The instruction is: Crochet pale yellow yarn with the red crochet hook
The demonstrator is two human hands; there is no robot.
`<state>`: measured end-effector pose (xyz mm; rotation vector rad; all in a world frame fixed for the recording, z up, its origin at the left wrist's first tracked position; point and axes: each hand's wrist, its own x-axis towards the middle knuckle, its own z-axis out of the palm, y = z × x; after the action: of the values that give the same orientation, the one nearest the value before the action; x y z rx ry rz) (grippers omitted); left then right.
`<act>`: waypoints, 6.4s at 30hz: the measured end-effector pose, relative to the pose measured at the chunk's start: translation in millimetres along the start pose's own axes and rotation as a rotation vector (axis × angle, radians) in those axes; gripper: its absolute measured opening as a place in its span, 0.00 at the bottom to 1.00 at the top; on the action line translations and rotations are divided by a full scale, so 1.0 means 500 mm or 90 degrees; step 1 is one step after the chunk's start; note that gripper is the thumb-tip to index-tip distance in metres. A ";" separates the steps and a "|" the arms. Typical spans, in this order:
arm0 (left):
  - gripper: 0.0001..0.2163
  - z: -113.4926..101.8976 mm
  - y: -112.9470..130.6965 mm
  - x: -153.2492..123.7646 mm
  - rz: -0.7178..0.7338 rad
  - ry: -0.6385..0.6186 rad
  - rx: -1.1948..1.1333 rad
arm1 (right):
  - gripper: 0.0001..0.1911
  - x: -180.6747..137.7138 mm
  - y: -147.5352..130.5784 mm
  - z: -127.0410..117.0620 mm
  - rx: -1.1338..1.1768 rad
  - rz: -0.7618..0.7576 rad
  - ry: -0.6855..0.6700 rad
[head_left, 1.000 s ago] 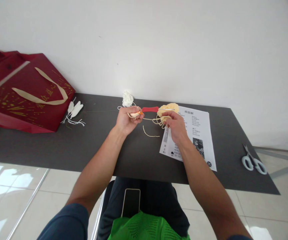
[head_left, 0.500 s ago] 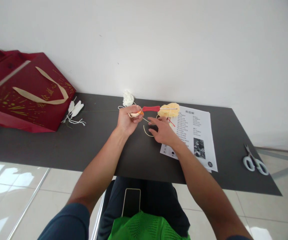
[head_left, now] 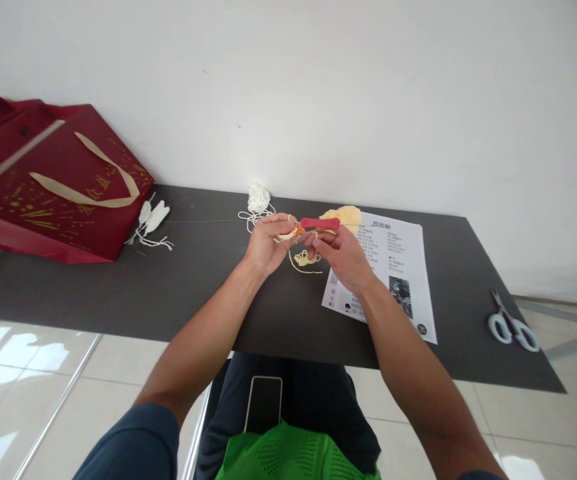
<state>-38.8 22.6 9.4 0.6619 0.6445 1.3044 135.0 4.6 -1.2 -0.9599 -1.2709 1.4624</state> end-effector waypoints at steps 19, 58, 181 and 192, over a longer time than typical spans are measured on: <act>0.06 0.010 0.004 -0.010 -0.071 -0.073 0.040 | 0.35 -0.009 -0.017 0.005 0.161 0.076 -0.089; 0.01 -0.006 0.028 -0.001 -0.012 -0.033 -0.035 | 0.13 0.012 0.054 0.000 -0.180 -0.027 0.151; 0.12 -0.042 0.022 -0.056 0.031 -0.143 1.267 | 0.15 0.020 0.016 -0.064 -0.162 -0.041 0.091; 0.12 0.042 0.036 -0.031 0.237 -0.121 0.920 | 0.17 0.019 0.012 -0.053 -0.129 -0.053 0.043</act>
<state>-36.7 8.3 37.5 2.1172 1.3269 0.9025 157.2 20.6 -11.0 -1.0661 -1.4113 1.2444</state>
